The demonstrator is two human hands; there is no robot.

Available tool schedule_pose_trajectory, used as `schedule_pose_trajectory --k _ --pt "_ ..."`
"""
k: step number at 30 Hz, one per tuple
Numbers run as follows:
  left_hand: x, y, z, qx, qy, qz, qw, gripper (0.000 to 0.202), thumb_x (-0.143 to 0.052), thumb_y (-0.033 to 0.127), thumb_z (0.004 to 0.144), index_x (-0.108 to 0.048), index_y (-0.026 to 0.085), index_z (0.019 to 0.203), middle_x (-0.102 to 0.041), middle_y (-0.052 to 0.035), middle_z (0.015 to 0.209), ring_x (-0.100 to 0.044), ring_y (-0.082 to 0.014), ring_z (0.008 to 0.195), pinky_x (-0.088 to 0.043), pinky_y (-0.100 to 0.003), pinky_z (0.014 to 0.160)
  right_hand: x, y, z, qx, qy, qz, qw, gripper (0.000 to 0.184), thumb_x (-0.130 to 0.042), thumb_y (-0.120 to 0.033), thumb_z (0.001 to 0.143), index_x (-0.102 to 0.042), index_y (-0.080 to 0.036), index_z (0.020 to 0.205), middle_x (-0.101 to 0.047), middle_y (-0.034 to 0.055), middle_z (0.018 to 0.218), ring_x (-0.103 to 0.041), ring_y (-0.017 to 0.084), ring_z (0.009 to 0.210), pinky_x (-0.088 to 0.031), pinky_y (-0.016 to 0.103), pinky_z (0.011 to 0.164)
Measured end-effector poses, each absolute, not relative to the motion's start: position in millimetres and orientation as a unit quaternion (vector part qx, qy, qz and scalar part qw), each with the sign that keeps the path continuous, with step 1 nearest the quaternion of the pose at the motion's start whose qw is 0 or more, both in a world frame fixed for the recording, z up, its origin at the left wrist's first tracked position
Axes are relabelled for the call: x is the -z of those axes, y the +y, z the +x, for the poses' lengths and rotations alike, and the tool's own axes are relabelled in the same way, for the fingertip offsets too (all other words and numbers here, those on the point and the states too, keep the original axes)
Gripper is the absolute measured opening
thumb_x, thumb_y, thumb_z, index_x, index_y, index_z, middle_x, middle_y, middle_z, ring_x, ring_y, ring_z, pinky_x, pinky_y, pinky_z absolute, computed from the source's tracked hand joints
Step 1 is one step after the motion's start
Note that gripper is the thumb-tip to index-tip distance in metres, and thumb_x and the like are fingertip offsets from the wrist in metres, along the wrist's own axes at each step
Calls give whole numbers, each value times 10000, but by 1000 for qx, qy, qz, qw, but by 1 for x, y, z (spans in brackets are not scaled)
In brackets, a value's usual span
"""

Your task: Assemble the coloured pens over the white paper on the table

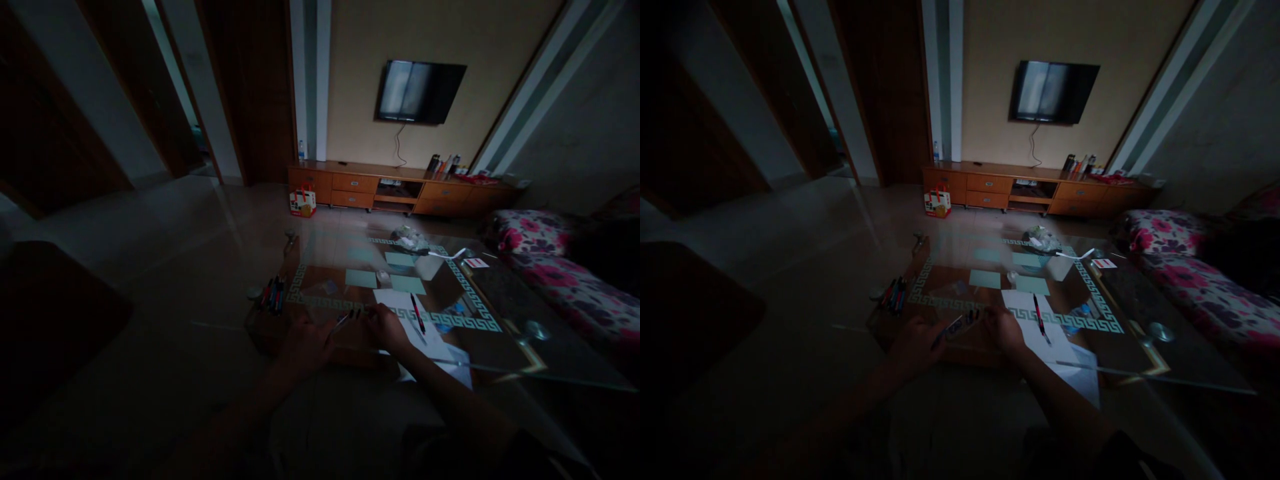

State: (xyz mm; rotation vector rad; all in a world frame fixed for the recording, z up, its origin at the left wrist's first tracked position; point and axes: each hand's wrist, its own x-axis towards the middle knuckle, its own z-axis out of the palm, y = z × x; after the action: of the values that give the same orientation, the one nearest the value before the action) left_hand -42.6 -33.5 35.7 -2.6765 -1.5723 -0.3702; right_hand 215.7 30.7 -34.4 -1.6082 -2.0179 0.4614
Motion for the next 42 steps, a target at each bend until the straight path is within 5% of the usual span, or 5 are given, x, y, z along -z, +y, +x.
schedule_pose_trajectory --k 17,22,28,35,42 --pt "-38 -34 -41 115 -515 -848 -53 313 -518 249 864 -626 220 1156 -702 -66 842 -644 -214 782 -443 -369 841 36 29 212 -82 -797 -572 177 247 -515 -238 919 -643 -189 1124 -565 87 1082 -543 195 973 -444 311 907" --pt "-33 -30 -37 234 -541 -765 -258 326 -502 273 877 -623 240 1177 -713 -46 894 -658 -181 751 -472 -269 665 34 26 213 -76 -801 -563 187 270 -500 -293 935 -624 -187 1151 -578 100 1096 -551 217 989 -452 336 917" --pt "-27 -25 -31 342 -494 -601 -526 438 -494 412 902 -526 168 1264 -653 -9 637 -617 -139 510 -445 -200 474 11 19 216 -58 -754 -590 284 320 -469 -298 937 -576 -177 1214 -577 128 1139 -559 257 1035 -454 397 950" --pt "-36 -32 -28 380 -452 -563 -578 499 -555 449 873 -507 169 1283 -636 5 600 -606 -123 486 -465 -189 481 -31 -13 196 -130 -733 -534 400 209 -472 -256 932 -574 -205 1108 -601 76 1022 -590 218 910 -511 367 830" --pt "-28 -33 -25 347 -436 -617 -556 507 -522 407 906 -476 170 1352 -650 -7 675 -596 -117 505 -463 -198 495 -54 -46 173 -142 -817 -434 352 482 -488 -144 897 -449 -253 1365 -506 117 1276 -534 239 1154 -500 405 972"
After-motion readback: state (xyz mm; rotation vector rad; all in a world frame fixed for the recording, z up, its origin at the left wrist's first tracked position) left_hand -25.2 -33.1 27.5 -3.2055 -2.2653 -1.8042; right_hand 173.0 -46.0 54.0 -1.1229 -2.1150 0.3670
